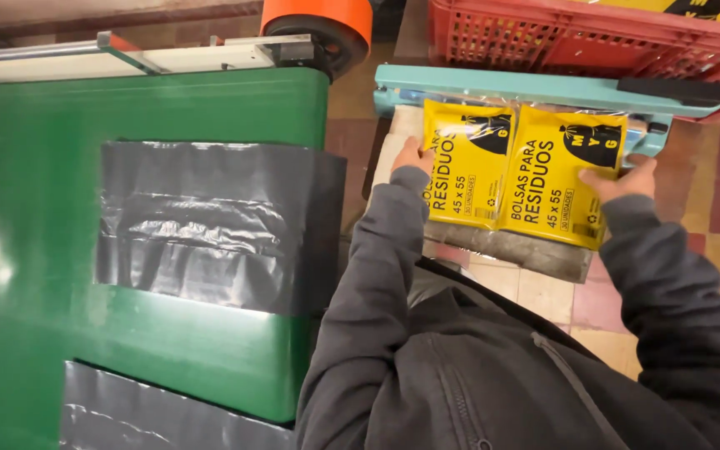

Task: Folding plastic trash bags and inserting them into plastic packaging sleeves.

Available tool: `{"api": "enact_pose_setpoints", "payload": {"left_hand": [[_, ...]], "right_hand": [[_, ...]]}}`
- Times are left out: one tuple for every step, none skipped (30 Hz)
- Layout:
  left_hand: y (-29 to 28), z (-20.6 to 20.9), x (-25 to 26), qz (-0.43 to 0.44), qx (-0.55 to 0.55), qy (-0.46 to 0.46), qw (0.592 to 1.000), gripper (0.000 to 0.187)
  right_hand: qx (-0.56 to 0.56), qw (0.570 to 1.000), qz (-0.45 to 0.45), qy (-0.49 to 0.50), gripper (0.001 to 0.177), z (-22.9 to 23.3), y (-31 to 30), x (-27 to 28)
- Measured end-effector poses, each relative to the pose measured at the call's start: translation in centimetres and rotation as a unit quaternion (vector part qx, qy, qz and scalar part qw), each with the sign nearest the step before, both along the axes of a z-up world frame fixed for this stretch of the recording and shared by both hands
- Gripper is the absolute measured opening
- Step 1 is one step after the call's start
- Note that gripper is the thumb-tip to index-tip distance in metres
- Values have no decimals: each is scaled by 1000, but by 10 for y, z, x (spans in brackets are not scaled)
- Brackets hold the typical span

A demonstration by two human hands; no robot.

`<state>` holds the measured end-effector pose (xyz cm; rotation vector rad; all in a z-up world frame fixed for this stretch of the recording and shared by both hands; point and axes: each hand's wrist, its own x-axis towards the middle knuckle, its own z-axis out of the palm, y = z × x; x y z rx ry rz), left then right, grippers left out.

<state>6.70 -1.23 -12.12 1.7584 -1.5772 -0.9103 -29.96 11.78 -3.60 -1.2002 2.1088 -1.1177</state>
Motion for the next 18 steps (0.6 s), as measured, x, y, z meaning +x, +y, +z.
{"api": "enact_pose_setpoints", "payload": {"left_hand": [[10,0,-1,1,1,1,1000,39],[15,2,-3,7,-3,32,999,41],[19,4,-5,13,-6,64,998,44],[24,11,-3,15,-11,66,998,44],[29,18,0,15,-15,51,998,45],[38,23,1,13,-15,35,999,47],[38,15,6,14,-17,37,999,47],[39,6,10,7,-16,55,998,44],[39,-3,13,-1,-15,73,997,42],[45,-8,10,-1,-13,75,997,42],[51,-13,6,8,-2,175,985,41],[55,-17,2,11,8,270,963,41],[65,-1,-3,6,11,270,963,41],[71,16,-6,10,-10,303,953,44],[77,34,-9,14,-30,335,942,48],[86,36,-9,16,-30,335,942,48],[94,38,-10,11,-58,313,948,50],[100,42,-8,6,-87,289,953,52]], "right_hand": [[1,1000,1,1,80,-16,-1,-11],[36,998,43,-2,66,-30,-8,-24],[71,994,84,-4,53,-44,-16,-36],[66,994,86,-1,53,-45,-14,-44],[44,986,123,-106,48,-47,-13,-52],[25,965,157,-211,43,-51,-7,-59],[24,965,158,-208,43,-39,-5,-61],[47,940,192,-276,40,-28,-2,-63],[71,910,225,-342,36,-18,0,-65],[73,910,224,-340,36,-21,-3,-46],[55,906,221,-356,36,-24,-5,-27],[32,902,214,-373,36,-28,-7,-8],[31,903,209,-374,36,-45,-6,21],[-6,930,227,-290,37,-61,-13,51],[-42,948,242,-203,38,-77,-20,82],[-41,947,243,-204,38,-62,-16,96],[-31,950,269,-153,38,-47,-12,111],[-24,949,296,-102,39,-31,-11,127]]}}
